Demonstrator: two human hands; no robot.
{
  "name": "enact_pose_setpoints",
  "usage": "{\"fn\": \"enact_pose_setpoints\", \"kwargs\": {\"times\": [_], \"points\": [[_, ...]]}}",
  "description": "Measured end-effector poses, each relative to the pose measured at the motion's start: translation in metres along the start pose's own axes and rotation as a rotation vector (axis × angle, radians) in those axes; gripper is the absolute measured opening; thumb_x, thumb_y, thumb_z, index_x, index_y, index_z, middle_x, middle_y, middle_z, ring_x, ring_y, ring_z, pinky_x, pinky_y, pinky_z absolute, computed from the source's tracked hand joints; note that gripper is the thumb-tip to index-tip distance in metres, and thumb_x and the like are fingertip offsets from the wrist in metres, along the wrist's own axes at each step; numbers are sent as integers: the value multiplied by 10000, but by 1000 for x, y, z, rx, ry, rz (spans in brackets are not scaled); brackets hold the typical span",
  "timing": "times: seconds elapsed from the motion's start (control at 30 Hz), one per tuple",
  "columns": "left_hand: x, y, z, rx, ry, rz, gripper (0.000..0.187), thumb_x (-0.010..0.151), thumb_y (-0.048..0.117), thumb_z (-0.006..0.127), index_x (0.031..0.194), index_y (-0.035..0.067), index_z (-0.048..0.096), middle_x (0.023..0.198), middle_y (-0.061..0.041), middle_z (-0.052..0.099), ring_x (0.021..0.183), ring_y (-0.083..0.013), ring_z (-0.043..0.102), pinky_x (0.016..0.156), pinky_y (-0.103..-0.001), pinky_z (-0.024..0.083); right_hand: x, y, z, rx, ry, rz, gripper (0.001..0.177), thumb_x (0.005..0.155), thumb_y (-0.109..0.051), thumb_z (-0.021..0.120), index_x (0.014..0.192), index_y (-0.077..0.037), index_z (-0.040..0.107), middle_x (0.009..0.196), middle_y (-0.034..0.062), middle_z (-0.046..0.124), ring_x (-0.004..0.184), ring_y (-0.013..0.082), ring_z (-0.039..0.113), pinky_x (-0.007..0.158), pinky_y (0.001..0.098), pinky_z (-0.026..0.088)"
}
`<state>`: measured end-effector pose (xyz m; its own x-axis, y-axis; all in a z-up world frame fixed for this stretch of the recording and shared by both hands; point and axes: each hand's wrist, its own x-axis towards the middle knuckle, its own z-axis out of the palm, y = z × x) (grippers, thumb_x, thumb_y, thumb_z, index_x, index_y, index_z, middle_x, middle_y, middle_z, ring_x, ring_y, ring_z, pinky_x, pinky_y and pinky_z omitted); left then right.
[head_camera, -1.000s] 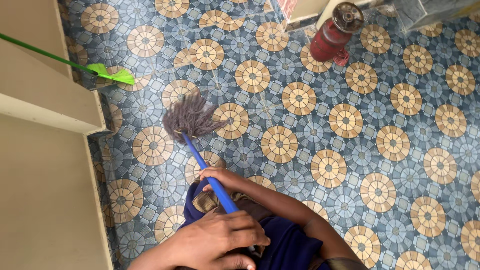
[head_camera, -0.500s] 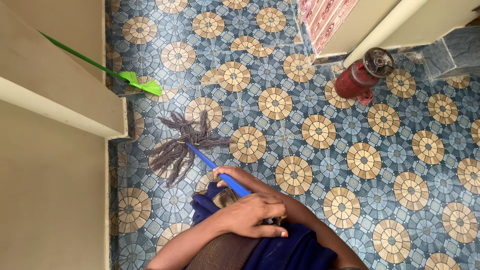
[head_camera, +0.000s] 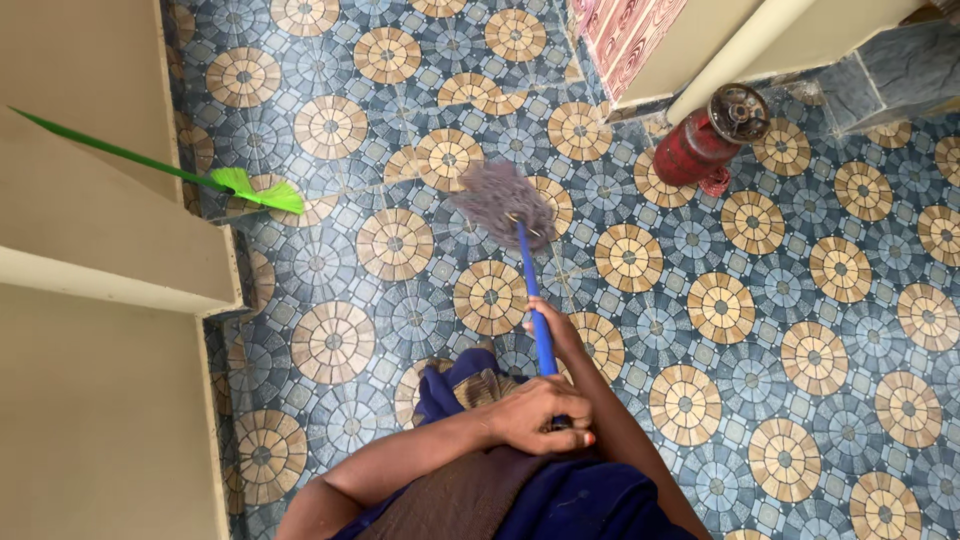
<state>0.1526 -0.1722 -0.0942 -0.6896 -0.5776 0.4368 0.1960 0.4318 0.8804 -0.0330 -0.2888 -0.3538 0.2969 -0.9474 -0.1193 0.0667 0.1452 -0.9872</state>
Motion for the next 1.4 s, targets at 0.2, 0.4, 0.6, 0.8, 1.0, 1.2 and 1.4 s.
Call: {"fn": "enact_pose_setpoints", "kwargs": {"times": [0.2, 0.4, 0.6, 0.8, 1.0, 1.2, 1.4], "points": [[-13, -50, -15, -118, 101, -3, 399, 1091, 209, 615, 762, 26, 482, 669, -95, 473, 630, -274, 495, 708, -410, 412, -41, -14, -25, -846, 269, -312, 291, 850, -218, 775, 1037, -60, 616, 1077, 146, 659, 982, 352, 660, 834, 446, 537], [-9, -95, -34, -573, 425, -287, 411, 1043, 244, 546, 688, 37, 560, 619, -26, 532, 555, -151, 475, 586, -327, 376, -44, -15, -51, -1186, 275, -151, 203, 867, -297, 702, 835, -115, 617, 862, 83, 688, 791, 379, 673, 729, 489, 510], [33, -115, -59, -711, 811, -148, 428, 1041, 290, 548, 693, 42, 560, 553, -56, 494, 571, -163, 486, 709, -322, 437, 33, -18, -92, -1280, 16, -306, 186, 830, -306, 661, 840, -122, 638, 891, 74, 716, 716, 402, 669, 732, 508, 523], [66, -137, -53, -487, 810, -355, 402, 969, 293, 572, 671, 24, 594, 631, -69, 581, 551, -168, 496, 580, -330, 375, 120, -34, -122, -1247, -90, -418, 186, 903, -286, 663, 884, -103, 632, 893, 97, 703, 787, 390, 671, 823, 534, 494], [82, -125, -35, -12, 847, -269, 431, 1028, 276, 609, 675, 32, 576, 639, -34, 578, 679, -157, 505, 749, -332, 412, 206, -40, -92, -1085, -356, -535, 170, 867, -278, 719, 854, -136, 627, 874, 89, 671, 873, 358, 651, 767, 491, 501], [93, -82, -13, 282, 1051, -343, 463, 1011, 311, 643, 681, 32, 476, 634, -75, 423, 648, -211, 411, 766, -367, 371, 231, -36, -8, -964, -760, -664, 182, 864, -256, 742, 855, -113, 630, 882, 105, 660, 878, 375, 638, 787, 491, 502], [143, -31, 3, 536, 1156, -575, 460, 996, 386, 605, 681, 71, 489, 596, -85, 436, 599, -260, 494, 771, -390, 416, 198, -52, 77, -621, -1127, -683, 208, 870, -247, 759, 917, -74, 654, 987, 122, 693, 939, 368, 672, 833, 459, 533]]}}
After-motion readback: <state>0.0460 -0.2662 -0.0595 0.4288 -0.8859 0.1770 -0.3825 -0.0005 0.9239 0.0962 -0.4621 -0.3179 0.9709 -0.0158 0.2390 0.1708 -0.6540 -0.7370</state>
